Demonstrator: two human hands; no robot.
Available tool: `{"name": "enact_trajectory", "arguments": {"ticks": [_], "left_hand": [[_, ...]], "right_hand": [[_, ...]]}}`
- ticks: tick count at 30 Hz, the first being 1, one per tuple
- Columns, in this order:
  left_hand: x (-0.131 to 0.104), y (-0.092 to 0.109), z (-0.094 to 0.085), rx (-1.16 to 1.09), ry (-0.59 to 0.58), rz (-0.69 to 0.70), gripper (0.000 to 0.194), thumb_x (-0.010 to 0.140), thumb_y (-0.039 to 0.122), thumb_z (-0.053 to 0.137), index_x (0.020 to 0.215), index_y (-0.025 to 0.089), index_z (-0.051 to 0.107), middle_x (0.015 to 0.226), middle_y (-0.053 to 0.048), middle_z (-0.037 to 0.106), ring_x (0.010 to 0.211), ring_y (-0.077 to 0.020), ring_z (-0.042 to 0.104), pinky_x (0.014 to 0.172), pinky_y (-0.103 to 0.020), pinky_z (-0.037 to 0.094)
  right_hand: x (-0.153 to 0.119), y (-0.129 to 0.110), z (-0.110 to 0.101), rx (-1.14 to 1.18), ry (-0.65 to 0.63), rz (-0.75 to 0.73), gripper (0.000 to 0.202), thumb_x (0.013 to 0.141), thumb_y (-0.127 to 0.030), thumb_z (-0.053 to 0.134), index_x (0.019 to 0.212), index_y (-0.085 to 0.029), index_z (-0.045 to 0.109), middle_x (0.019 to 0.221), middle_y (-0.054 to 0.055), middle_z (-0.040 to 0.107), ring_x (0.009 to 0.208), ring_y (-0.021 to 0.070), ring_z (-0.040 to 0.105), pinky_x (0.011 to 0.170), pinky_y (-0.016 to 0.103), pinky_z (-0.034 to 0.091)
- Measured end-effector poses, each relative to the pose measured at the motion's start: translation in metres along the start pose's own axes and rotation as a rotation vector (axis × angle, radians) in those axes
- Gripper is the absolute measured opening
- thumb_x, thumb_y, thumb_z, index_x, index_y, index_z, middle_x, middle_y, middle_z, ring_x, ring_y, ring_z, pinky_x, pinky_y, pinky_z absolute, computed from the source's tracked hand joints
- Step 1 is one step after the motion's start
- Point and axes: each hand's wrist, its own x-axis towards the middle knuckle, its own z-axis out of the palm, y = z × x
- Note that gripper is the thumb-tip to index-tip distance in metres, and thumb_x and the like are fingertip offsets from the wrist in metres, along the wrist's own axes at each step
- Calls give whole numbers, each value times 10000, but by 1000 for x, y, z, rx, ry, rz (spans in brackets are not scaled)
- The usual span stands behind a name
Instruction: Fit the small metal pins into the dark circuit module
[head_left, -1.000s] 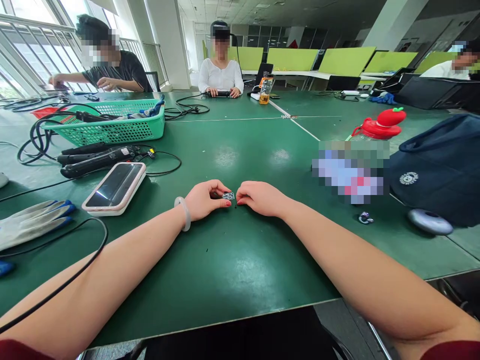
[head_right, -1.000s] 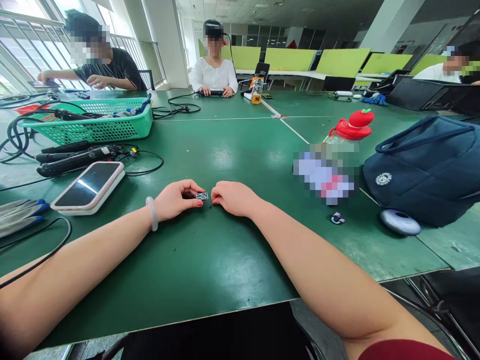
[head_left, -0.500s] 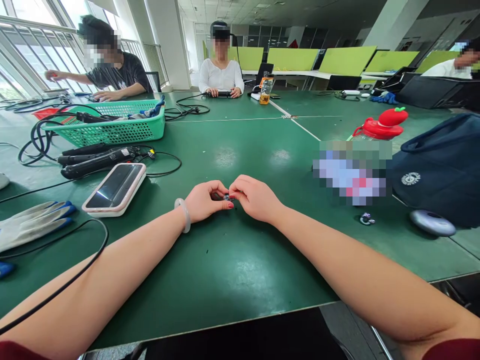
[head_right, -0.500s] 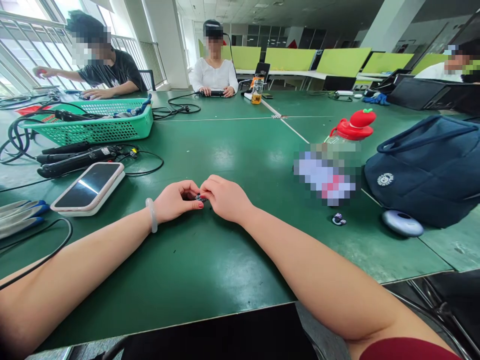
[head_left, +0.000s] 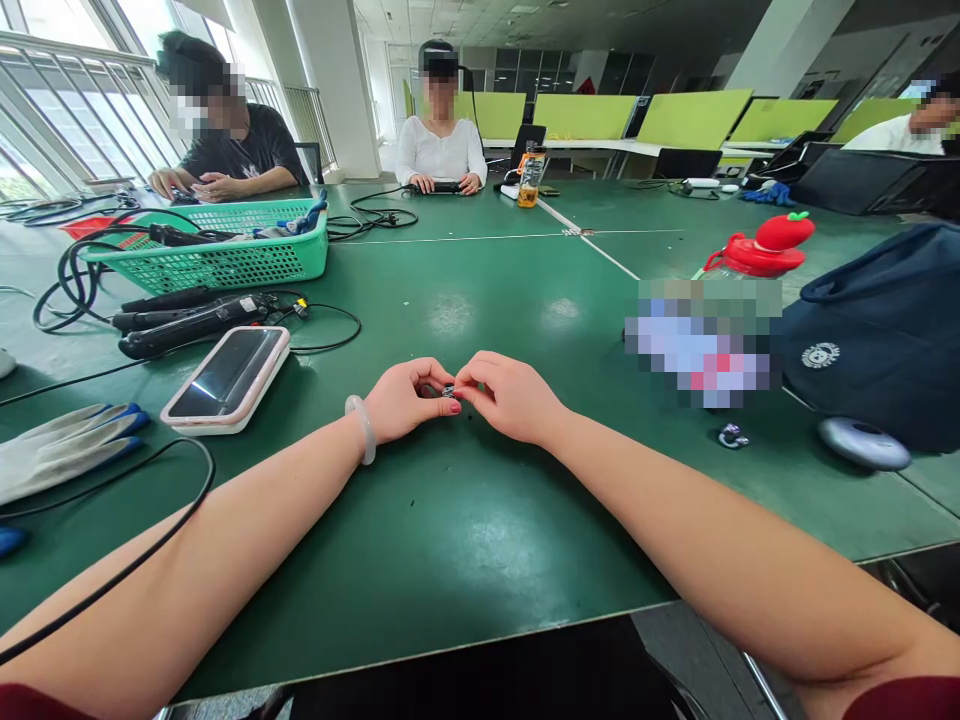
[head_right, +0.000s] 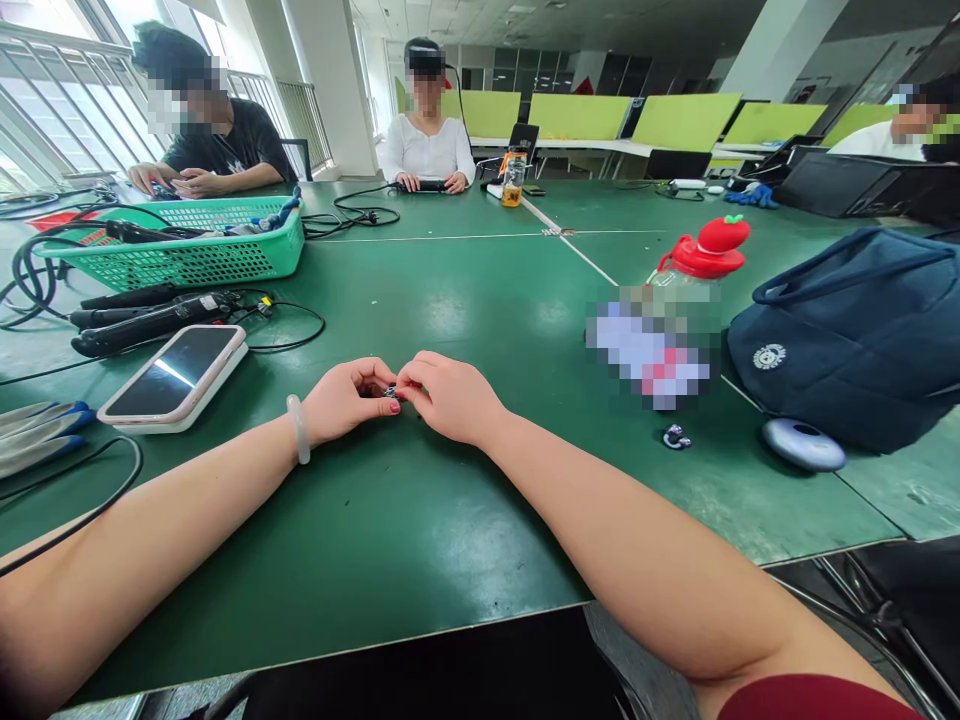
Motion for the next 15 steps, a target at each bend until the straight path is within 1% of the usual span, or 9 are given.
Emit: {"name": "enact_trajectory", "arguments": {"ticks": [3, 5, 7, 9, 11, 12, 14, 15], "left_hand": [[1, 0, -1, -83, 25, -31, 323, 575, 324, 754, 792, 148, 591, 701, -8, 632, 631, -121, 557, 646, -280, 443], [3, -1, -2, -164, 71, -56, 346, 584, 339, 753, 821, 146, 591, 744, -28, 654, 680, -137, 585, 677, -291, 444], [5, -4, -3, -252, 130, -78, 362, 611, 376, 736, 845, 145, 584, 776, -42, 666, 724, -146, 600, 677, -284, 436], [7, -7, -4, -310, 174, -92, 367, 634, 408, 719, 845, 145, 575, 772, -47, 668, 745, -151, 606, 650, -269, 423], [7, -9, -5, -312, 182, -97, 361, 642, 414, 716, 835, 146, 571, 760, -46, 668, 750, -154, 610, 637, -264, 416], [7, -9, -5, -298, 175, -96, 354, 644, 407, 716, 833, 146, 570, 766, -46, 670, 752, -154, 611, 644, -266, 418], [6, -10, -4, -254, 149, -91, 335, 648, 383, 718, 834, 148, 569, 783, -45, 673, 749, -151, 613, 668, -277, 427], [6, -9, -4, -228, 140, -88, 327, 646, 369, 720, 834, 148, 570, 783, -41, 672, 738, -148, 611, 677, -283, 432]], "right_hand": [[1, 3, -5, 12, 15, 24, 117, 844, -194, 501, 804, -172, 608, 800, 10, 577, 689, 99, 489, 628, 221, 365], [1, 7, -8, 8, -18, 51, 109, 832, -198, 522, 779, -175, 614, 769, 5, 573, 684, 99, 487, 628, 222, 362], [1, 11, -11, 9, -115, 78, 88, 804, -250, 578, 769, -185, 627, 765, -2, 577, 674, 97, 489, 620, 223, 362], [0, 13, -12, 12, -223, 98, 116, 755, -310, 642, 779, -196, 643, 792, -3, 591, 678, 98, 501, 611, 223, 364], [-1, 14, -10, 3, -295, 110, 131, 728, -319, 669, 779, -200, 651, 810, 1, 602, 691, 104, 513, 606, 225, 366], [-1, 14, -9, -6, -316, 108, 109, 735, -303, 661, 769, -199, 653, 806, 2, 606, 699, 107, 518, 608, 226, 366], [0, 13, -7, -21, -330, 89, 64, 760, -257, 629, 748, -199, 653, 787, 2, 608, 708, 110, 521, 617, 229, 366], [0, 12, -6, -25, -314, 76, 61, 770, -241, 616, 745, -198, 652, 778, 1, 607, 702, 109, 519, 620, 230, 367]]}}
